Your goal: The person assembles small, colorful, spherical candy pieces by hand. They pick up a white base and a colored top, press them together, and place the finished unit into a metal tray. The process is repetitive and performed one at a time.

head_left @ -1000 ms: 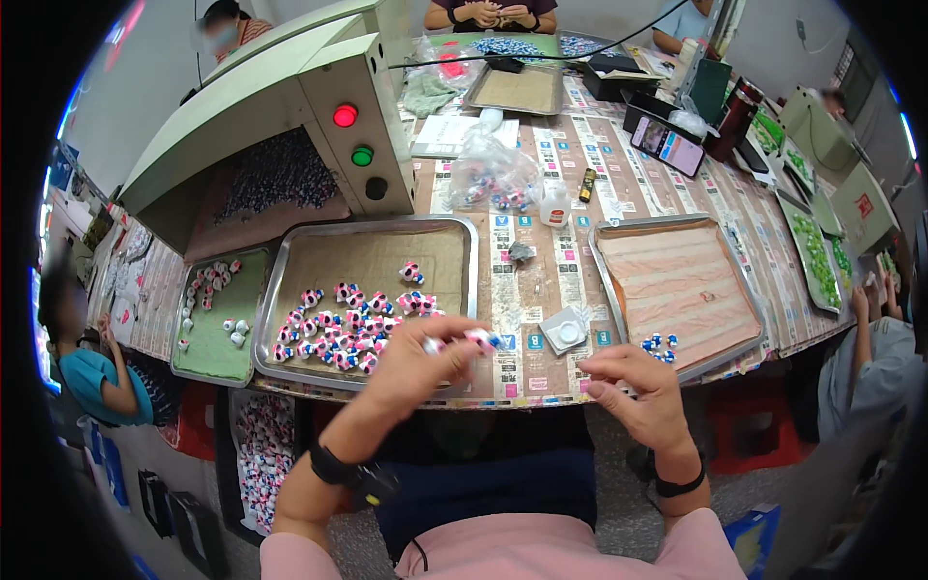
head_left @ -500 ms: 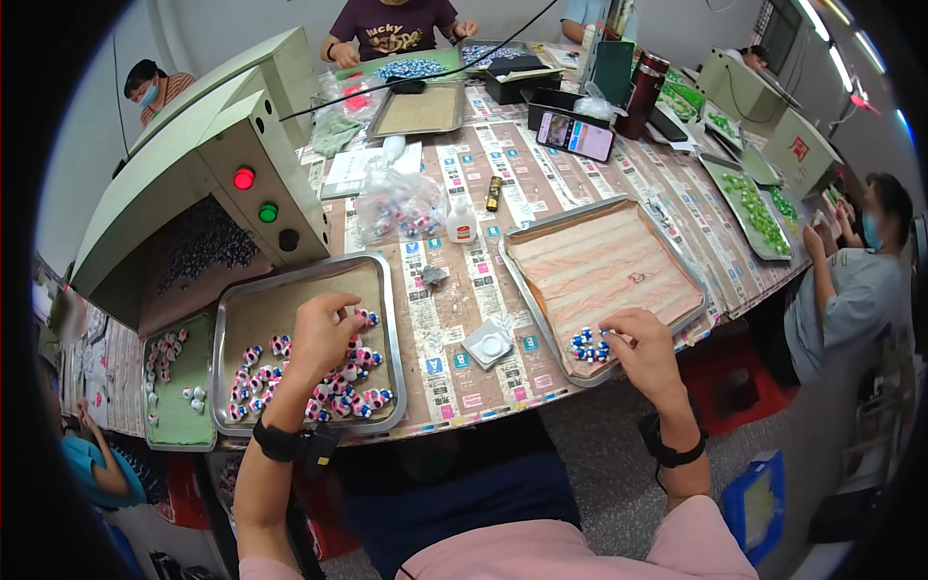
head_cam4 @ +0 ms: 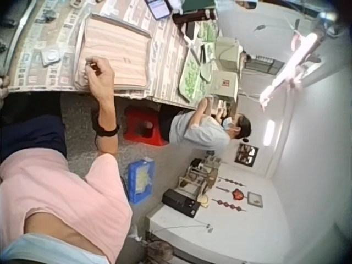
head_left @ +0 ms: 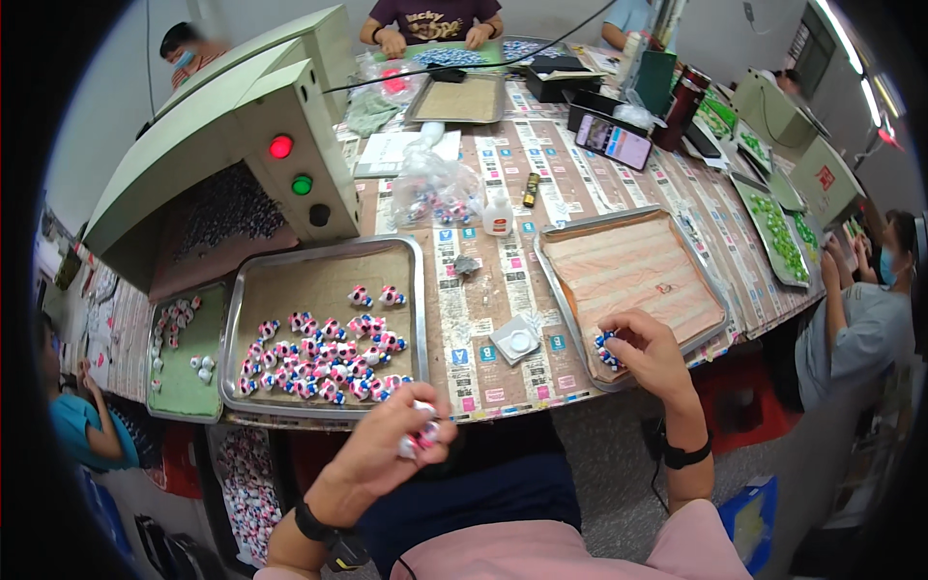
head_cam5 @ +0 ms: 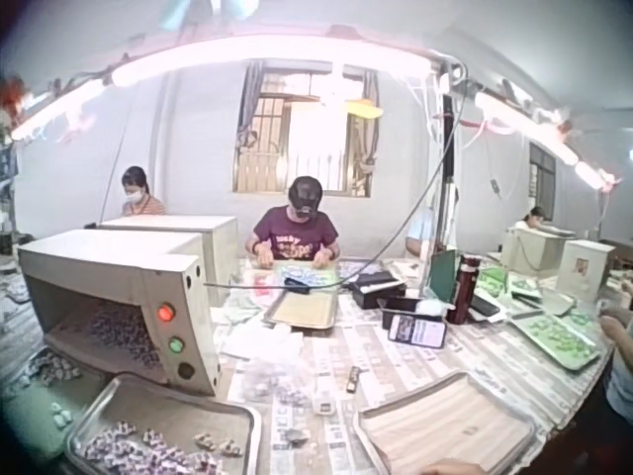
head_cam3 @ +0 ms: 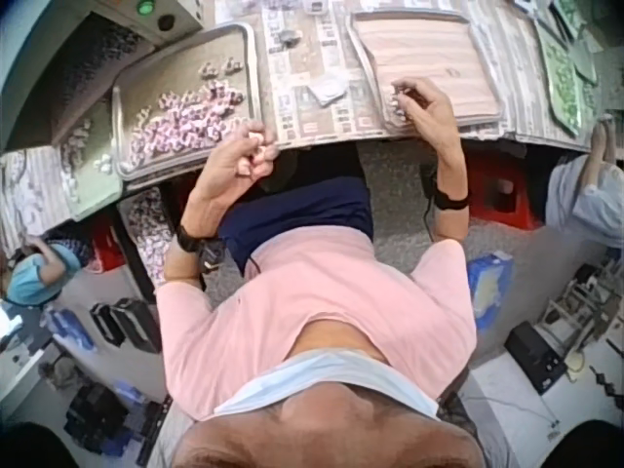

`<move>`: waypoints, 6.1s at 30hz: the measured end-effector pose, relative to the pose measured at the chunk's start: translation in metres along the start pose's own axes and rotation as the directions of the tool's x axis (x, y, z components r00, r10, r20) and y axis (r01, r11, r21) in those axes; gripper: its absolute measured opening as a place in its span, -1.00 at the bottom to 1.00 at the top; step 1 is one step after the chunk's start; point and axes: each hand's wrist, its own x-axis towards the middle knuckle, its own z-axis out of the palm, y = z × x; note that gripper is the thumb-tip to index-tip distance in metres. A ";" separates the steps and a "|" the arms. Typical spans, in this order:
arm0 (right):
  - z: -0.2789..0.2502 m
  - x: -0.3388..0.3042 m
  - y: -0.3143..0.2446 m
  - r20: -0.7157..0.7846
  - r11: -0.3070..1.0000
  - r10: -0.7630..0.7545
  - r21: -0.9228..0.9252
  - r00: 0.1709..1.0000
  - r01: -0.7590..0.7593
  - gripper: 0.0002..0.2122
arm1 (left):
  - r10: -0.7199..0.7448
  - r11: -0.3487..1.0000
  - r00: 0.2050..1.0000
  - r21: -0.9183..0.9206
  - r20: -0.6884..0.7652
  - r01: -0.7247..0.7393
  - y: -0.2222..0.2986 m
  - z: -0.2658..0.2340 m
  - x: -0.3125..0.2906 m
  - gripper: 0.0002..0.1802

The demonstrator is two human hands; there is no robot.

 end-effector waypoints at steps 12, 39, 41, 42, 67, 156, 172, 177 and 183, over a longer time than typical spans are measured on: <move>0.050 -0.007 -0.021 0.319 0.839 0.119 0.474 0.940 -0.266 -0.83 | -0.041 0.980 0.994 -0.191 0.104 0.060 -0.042 0.005 0.003 -0.53; 0.083 0.032 -0.023 0.167 0.817 -0.384 -0.397 0.908 0.418 -0.86 | -0.015 0.992 0.999 -0.128 0.048 0.021 -0.047 -0.006 0.003 -0.60; 0.083 0.032 -0.023 0.164 0.801 -0.413 -0.403 0.896 0.443 -0.86 | -0.015 0.989 0.999 -0.149 0.048 0.022 -0.049 -0.005 0.005 -0.59; 0.083 0.033 -0.021 0.159 0.797 -0.426 -0.400 0.890 0.453 -0.86 | -0.009 0.986 0.999 -0.167 0.052 0.018 -0.052 -0.007 0.006 -0.58; 0.092 -0.037 -0.058 0.245 0.961 -0.262 0.148 0.933 0.231 -0.81 | 0.012 0.999 0.998 -0.037 0.055 -0.010 -0.057 -0.007 0.016 -0.65; 0.084 0.031 -0.022 0.133 0.781 -0.429 -0.442 0.893 0.441 -0.85 | 0.051 0.986 0.997 0.157 0.053 -0.059 -0.048 -0.008 0.006 -0.60; 0.084 -0.024 -0.060 0.206 0.983 -0.182 0.067 0.962 0.172 -0.86 | 0.101 0.990 0.994 0.097 0.038 -0.104 -0.052 -0.003 0.028 -0.63; 0.088 -0.030 -0.058 0.209 0.984 -0.161 0.108 0.965 0.141 -0.86 | 0.087 0.991 0.996 0.102 0.029 -0.090 -0.053 -0.001 0.028 -0.63; 0.088 -0.030 -0.055 0.252 0.987 -0.099 0.150 0.963 0.062 -0.84 | 0.086 0.991 0.996 0.106 0.021 -0.088 -0.052 0.000 0.026 -0.67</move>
